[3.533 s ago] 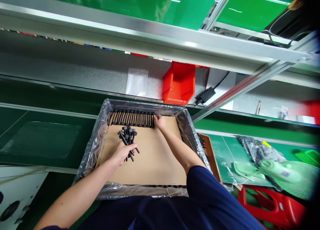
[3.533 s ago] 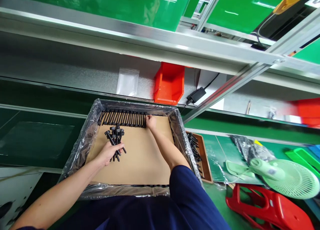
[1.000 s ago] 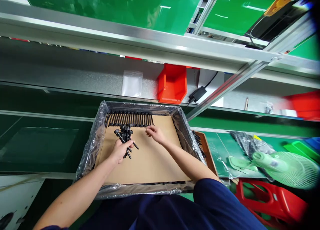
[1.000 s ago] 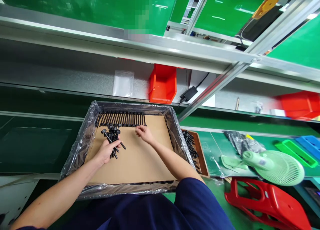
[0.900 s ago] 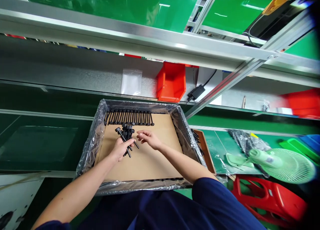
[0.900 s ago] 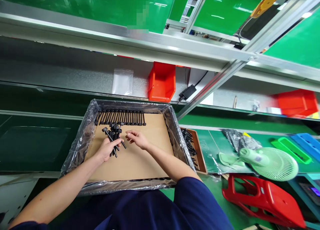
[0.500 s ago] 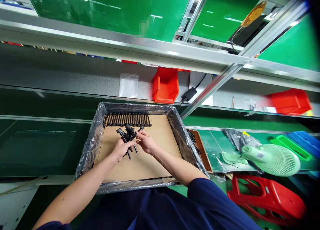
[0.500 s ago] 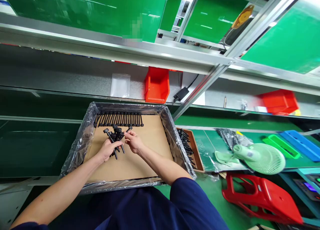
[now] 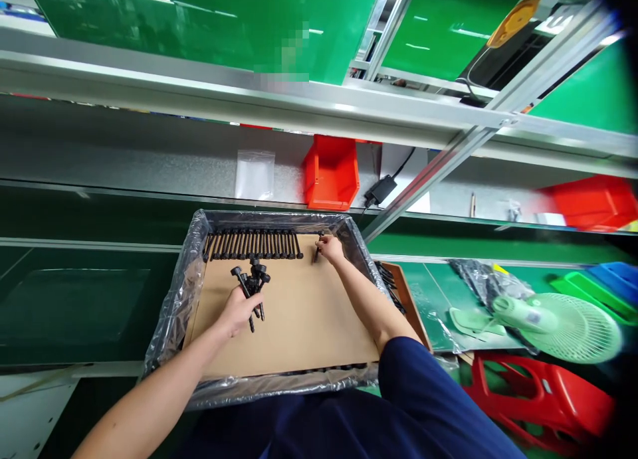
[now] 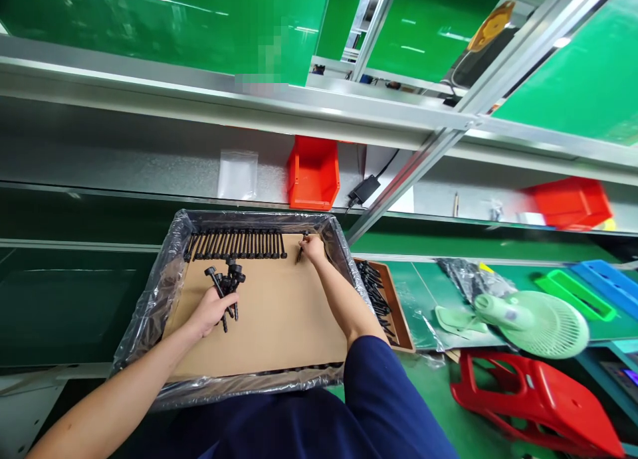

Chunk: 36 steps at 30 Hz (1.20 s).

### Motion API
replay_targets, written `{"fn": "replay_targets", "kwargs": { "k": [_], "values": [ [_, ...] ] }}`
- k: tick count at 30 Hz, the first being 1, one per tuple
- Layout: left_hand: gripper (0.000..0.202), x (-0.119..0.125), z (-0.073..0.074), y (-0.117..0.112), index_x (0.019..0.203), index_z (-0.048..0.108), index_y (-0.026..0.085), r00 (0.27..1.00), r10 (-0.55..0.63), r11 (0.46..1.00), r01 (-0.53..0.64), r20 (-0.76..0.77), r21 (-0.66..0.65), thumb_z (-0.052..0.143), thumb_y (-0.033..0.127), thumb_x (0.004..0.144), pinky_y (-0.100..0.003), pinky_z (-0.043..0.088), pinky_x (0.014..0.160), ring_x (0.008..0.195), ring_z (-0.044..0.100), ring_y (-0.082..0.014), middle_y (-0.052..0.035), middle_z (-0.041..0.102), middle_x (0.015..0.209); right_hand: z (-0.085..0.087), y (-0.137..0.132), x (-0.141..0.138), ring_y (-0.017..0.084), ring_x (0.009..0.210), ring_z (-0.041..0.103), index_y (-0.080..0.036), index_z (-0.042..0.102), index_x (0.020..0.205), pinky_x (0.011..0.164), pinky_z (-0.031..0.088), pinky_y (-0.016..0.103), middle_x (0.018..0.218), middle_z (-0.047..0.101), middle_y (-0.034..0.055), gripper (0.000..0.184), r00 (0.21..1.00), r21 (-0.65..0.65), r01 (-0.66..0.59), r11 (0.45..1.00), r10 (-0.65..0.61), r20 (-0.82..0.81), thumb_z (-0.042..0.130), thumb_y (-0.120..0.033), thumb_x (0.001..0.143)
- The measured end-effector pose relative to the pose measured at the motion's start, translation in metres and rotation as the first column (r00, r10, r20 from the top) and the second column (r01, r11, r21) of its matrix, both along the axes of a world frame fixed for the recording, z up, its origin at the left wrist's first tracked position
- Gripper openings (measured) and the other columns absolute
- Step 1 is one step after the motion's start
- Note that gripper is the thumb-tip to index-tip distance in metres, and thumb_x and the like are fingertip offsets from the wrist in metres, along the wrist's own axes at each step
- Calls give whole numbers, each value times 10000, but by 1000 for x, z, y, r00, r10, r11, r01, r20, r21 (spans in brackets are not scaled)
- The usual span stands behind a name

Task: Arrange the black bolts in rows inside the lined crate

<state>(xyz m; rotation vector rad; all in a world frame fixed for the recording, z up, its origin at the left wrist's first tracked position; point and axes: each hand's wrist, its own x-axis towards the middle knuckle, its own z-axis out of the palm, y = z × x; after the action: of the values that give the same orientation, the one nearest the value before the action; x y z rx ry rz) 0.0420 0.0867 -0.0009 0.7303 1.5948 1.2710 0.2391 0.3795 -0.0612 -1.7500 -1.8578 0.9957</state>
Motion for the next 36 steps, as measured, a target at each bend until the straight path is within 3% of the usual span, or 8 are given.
{"fn": "replay_targets", "kwargs": {
  "k": [4,12,22,27,29,32,34,36],
  "values": [
    [141,-2,-2,-1,643,571,173,985,-107,994,109,-136,4,679,262,658,-267,396,595,614,500,-153,5,556,610,-20,16,-19,212,757,635,-141,642,756,725,446,295,756,678,98,121,993,26,-45,999,42,109,724,-160,670],
    [159,-9,-15,1,683,548,165,961,-147,988,129,-236,-89,624,304,693,-279,393,641,647,486,-154,2,537,654,-39,24,-54,201,775,649,-145,687,851,698,449,256,838,715,96,104,969,40,-129,991,117,216,666,-211,773],
    [197,-8,-15,0,649,511,175,949,-160,986,143,-271,-83,626,327,699,-275,393,619,624,484,-146,8,530,626,-24,9,-50,228,875,660,-138,709,865,760,443,266,913,720,135,212,966,97,-125,987,99,238,516,-224,868],
    [204,-8,-13,-1,677,530,173,958,-144,989,143,-249,-19,645,334,725,-273,428,600,611,538,-150,1,567,624,-1,-53,-46,171,699,609,-152,685,818,643,437,259,783,686,65,197,968,-8,-163,987,158,-196,531,-273,844],
    [204,-6,-9,-2,713,558,165,969,-172,984,177,-177,14,643,347,743,-274,446,592,601,556,-150,-6,587,630,8,-93,-49,134,585,550,-160,679,828,546,410,245,701,651,31,220,840,-264,-408,874,245,-485,611,-369,807],
    [227,-3,1,-3,784,615,146,967,-250,965,253,-56,70,647,367,751,-276,467,584,591,565,-143,-24,625,673,21,-148,-55,132,605,559,-174,665,870,534,422,239,699,645,21,283,625,-451,-685,572,144,-767,705,-427,751],
    [240,-1,8,-3,784,637,136,947,-322,942,322,-11,94,654,371,744,-274,471,583,580,559,-137,-26,626,662,28,-172,-60,137,636,576,-186,648,878,558,442,245,707,647,14,280,531,-446,-742,500,32,-847,728,-419,744],
    [232,1,13,-3,736,630,134,930,-368,925,367,-9,97,660,364,736,-267,466,580,565,550,-130,-17,605,614,33,-185,-64,138,637,574,-192,631,867,557,441,246,707,644,8,275,470,-430,-743,513,-58,-881,739,-413,743]
  ]
}}
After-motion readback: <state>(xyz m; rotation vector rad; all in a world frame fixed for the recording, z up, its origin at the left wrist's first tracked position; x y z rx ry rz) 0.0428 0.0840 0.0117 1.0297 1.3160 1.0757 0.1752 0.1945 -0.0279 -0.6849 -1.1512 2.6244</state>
